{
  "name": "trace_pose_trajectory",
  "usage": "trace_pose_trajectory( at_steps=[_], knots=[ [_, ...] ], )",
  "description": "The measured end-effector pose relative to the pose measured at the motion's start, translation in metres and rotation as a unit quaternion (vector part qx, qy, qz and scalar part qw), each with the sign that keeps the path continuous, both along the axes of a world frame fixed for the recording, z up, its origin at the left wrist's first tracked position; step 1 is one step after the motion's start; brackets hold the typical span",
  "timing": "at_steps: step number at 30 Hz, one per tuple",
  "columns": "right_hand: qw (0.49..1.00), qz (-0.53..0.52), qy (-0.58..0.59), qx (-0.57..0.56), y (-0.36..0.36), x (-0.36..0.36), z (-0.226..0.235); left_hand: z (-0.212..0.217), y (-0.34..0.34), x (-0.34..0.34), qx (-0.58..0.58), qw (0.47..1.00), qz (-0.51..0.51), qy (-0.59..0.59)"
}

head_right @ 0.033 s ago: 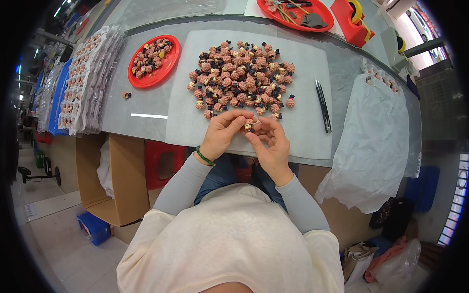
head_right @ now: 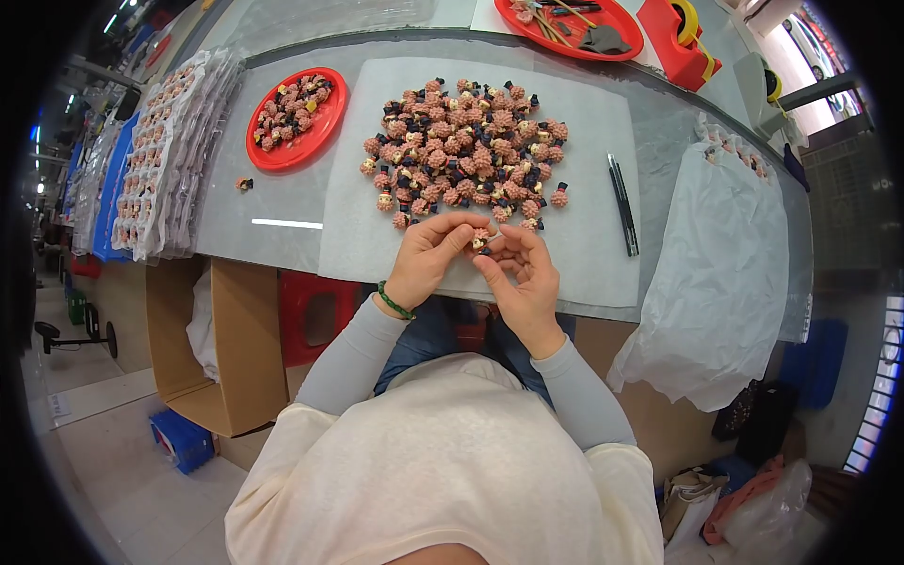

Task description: Inspecting and sorting small pink toy head components at a factory workbench.

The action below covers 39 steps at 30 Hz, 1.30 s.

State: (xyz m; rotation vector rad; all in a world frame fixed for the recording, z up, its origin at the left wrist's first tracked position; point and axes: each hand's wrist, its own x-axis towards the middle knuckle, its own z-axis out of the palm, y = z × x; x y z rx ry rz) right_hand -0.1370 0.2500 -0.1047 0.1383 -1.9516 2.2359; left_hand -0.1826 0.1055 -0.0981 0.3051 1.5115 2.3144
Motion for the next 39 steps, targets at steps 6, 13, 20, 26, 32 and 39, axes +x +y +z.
trace_pose_trajectory(
  at_steps=[6,13,20,26,32,39],
  knots=[
    [0.999,-0.043,0.027,0.018,0.000,0.001,-0.001,0.000,0.000,-0.001,-0.011,1.000,-0.018,0.018],
    [0.998,-0.032,0.032,0.045,0.002,0.001,0.000,0.003,0.001,-0.002,0.020,0.999,-0.022,-0.013],
    [0.968,-0.114,0.072,0.211,0.022,-0.005,0.011,0.009,0.001,-0.002,0.003,0.999,-0.029,-0.027],
    [0.881,-0.141,0.118,0.437,0.037,-0.020,0.030,0.003,0.001,-0.003,0.042,0.996,-0.024,-0.078],
    [0.856,-0.094,0.130,0.492,0.044,-0.019,0.025,0.004,0.002,-0.002,0.068,0.991,-0.005,-0.115],
    [0.933,-0.110,0.143,0.311,0.012,-0.011,0.034,0.008,0.005,0.003,-0.037,0.998,-0.022,-0.035]
  ],
)
